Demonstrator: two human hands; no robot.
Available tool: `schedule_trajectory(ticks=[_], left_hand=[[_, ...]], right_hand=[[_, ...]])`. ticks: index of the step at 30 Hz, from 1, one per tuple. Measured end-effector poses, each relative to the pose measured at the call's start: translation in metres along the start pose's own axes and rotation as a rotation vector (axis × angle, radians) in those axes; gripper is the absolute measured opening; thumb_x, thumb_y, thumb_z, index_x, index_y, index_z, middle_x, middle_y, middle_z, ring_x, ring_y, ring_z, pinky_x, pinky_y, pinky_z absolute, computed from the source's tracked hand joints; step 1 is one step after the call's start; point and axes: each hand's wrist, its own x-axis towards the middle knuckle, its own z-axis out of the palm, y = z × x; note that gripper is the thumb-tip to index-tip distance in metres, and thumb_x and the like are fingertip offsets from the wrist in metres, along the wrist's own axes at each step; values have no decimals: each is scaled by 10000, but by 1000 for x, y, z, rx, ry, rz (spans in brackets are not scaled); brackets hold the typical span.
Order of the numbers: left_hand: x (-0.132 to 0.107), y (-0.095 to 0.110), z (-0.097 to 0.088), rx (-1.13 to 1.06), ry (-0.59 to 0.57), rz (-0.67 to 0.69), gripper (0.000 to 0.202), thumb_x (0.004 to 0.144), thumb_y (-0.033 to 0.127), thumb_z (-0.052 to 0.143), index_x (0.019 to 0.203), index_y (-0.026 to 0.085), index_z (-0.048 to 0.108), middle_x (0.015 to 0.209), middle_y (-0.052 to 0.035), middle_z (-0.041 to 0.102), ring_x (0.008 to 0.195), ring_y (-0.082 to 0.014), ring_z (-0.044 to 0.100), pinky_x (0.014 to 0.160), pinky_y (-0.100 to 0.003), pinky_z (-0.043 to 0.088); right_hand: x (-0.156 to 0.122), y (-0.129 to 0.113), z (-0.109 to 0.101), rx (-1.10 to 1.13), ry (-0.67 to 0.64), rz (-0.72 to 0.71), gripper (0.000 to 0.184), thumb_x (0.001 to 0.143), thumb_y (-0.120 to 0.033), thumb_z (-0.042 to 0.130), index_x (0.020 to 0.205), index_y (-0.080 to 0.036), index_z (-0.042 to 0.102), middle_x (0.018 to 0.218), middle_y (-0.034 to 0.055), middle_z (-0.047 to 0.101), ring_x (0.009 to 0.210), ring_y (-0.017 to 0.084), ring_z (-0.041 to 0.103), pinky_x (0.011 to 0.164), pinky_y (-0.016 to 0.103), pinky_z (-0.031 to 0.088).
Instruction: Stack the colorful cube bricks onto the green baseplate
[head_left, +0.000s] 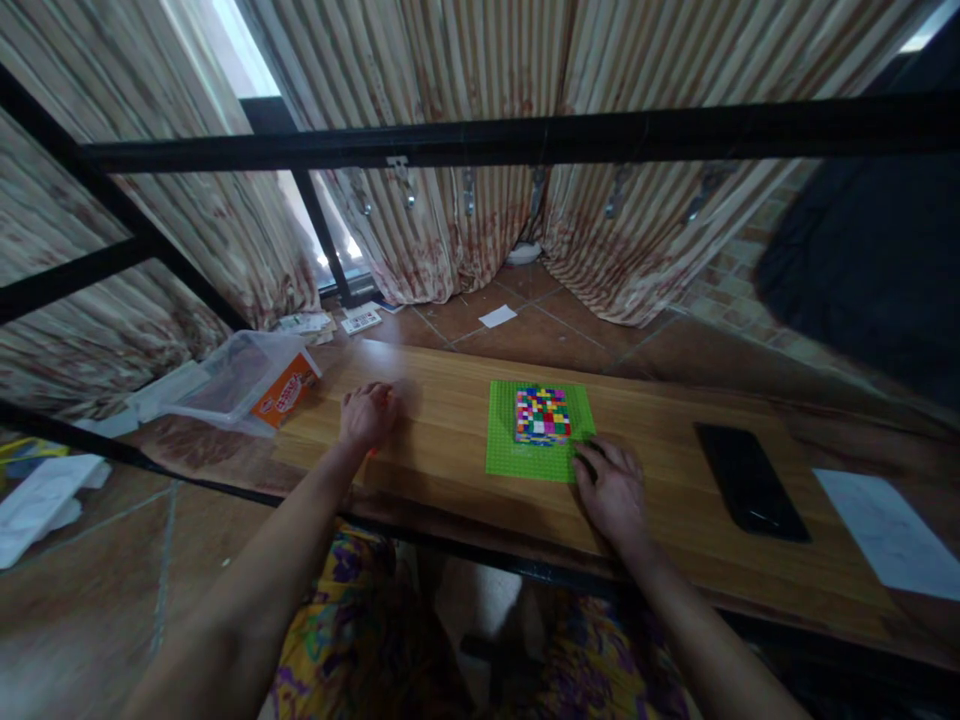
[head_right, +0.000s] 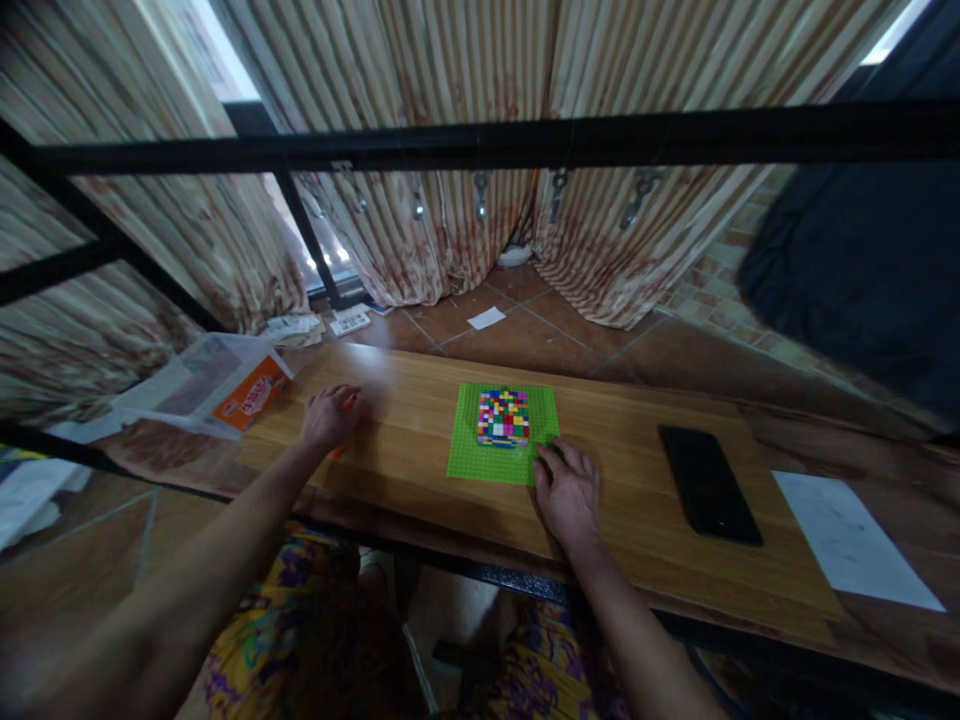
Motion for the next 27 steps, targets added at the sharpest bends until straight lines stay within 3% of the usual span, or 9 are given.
schedule_trajectory(ticks=[5, 8, 14, 21, 24, 27], left_hand=[[-37, 16, 2, -15, 75, -254, 595, 899, 536, 400, 1368, 179, 482, 1450, -166, 428, 1284, -366, 419, 1024, -505, 344], [-48, 26, 11, -4, 90, -298, 636, 899, 543, 392, 1411, 165, 419, 1484, -190, 364, 1323, -382, 361, 1049, -541, 304], [-23, 27, 25, -5, 131, -321, 588, 902, 523, 379, 1352, 160, 487, 1463, -187, 394, 1286, -380, 399, 1044, -538, 312], [11, 18, 24, -20, 203, -319, 552, 912, 473, 381, 1338, 143, 498, 1439, -179, 437, 1282, -378, 402, 1047, -575, 290], [12, 16, 18, -24, 258, -325, 534, 910, 446, 402, 1327, 128, 504, 1411, -181, 468, 1261, -380, 422, 1034, -584, 299], [-5, 24, 10, -34, 329, -297, 531, 893, 445, 445, 1317, 131, 511, 1403, -176, 475, 1254, -372, 433, 1037, -555, 312]], right_hand=[[1, -2, -3, 20, -9, 18, 345, 923, -360, 447, 1108, -202, 692, 1202, 111, 611, 1092, 264, 506, 960, 435, 376], [2, -2, -3, 28, -12, 32, 348, 914, -353, 453, 1123, -200, 686, 1208, 116, 604, 1100, 271, 496, 964, 446, 373], [2, -6, -7, 43, -30, 42, 339, 918, -336, 454, 1131, -205, 684, 1212, 112, 601, 1103, 271, 490, 954, 442, 380], [4, -10, -7, 41, -34, 57, 320, 920, -310, 469, 1135, -204, 680, 1223, 113, 597, 1105, 269, 493, 954, 436, 389], [4, -11, -6, 49, -28, 59, 309, 918, -293, 472, 1133, -207, 678, 1227, 110, 595, 1112, 265, 494, 966, 436, 385], [5, -14, -6, 55, -22, 73, 303, 917, -276, 474, 1137, -216, 672, 1231, 103, 593, 1119, 258, 492, 969, 427, 384]])
